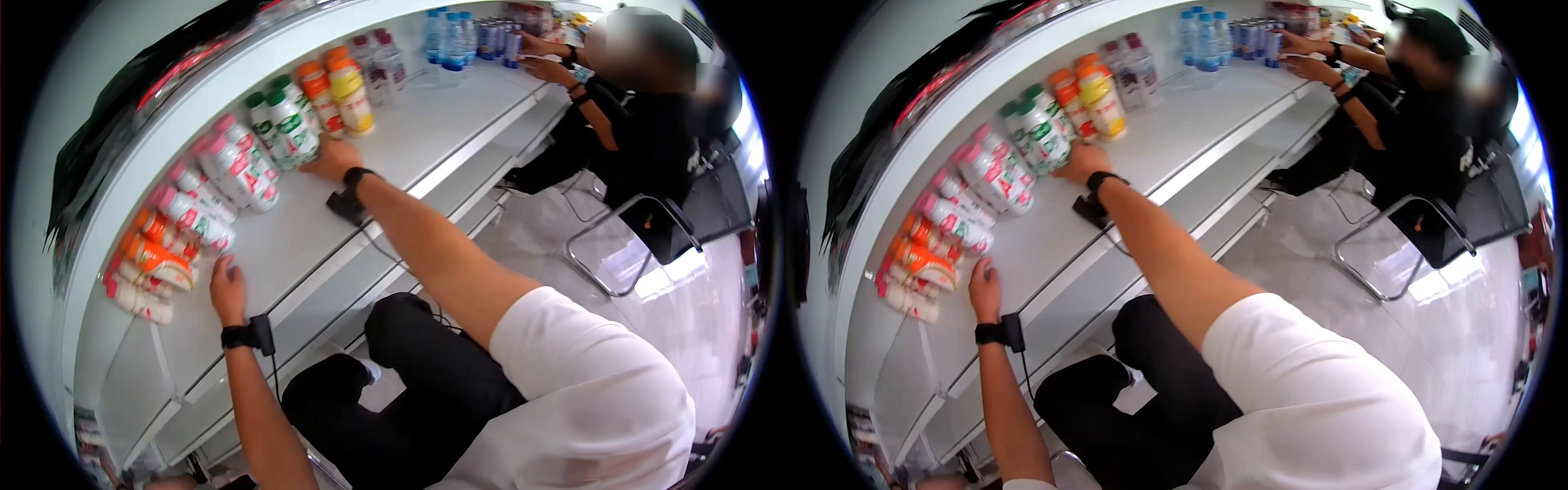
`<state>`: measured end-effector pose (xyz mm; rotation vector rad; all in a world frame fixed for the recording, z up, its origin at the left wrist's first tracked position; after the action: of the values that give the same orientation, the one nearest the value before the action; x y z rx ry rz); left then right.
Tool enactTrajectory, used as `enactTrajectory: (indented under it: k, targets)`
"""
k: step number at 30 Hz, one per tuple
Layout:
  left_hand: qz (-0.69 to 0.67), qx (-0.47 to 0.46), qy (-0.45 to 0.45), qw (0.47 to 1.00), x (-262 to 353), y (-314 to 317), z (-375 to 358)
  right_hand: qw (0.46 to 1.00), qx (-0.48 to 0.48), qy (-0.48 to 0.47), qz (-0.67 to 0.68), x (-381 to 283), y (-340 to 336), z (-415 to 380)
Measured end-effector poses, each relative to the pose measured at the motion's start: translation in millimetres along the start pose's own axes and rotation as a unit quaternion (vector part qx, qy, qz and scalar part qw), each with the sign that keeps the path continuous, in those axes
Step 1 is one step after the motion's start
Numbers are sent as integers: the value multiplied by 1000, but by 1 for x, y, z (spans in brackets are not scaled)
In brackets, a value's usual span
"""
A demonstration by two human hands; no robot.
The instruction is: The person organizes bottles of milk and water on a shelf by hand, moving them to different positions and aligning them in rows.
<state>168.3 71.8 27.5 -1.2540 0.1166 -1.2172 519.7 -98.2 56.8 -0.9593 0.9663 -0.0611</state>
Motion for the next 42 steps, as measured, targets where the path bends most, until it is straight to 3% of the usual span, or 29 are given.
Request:
enactTrajectory:
  k: [3, 9, 18, 29, 32, 36, 37, 41, 42]
  targets:
    - [35, 11, 30, 999, 13, -3, -2, 1000, -14, 1, -6, 1, 5, 2]
    - [36, 38, -9, 999, 16, -8, -7, 999, 40, -24, -14, -9, -6, -6]
    - [16, 37, -12, 999, 16, -7, -6, 996, 46, -79, -3, -9, -2, -3]
    - [14, 30, -24, 999, 20, -8, -8, 993, 65, -78, -54, -8, 5, -1]
    - [53, 114, -1, 992, 30, -32, -10, 993, 60, -83, -59, -9, 3, -1]
    - [21, 256, -169, 952, -42, -66, -15, 992, 62, -79, -73, -8, 4, 2]
    - [31, 228, -213, 950, -59, -72, -12, 993, 56, -81, -68, -8, 5, 1]
    - [19, 274, -193, 942, -97, -101, -2, 992, 48, -85, -81, -12, 5, -1]
    - [-81, 246, -144, 955, -104, -99, 4, 991, 54, -92, -84, -13, 5, -1]
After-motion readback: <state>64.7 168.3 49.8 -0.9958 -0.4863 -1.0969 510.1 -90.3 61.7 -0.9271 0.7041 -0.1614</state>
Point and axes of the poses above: each hand's wrist, its own z-axis towards the middle knuckle, its own y-axis out of the palm, x = y × z, the point moved 9 cm from there along z, towards the middle knuckle, and after that the axes turned 5 degrees about -x, right-handed, at the moved point
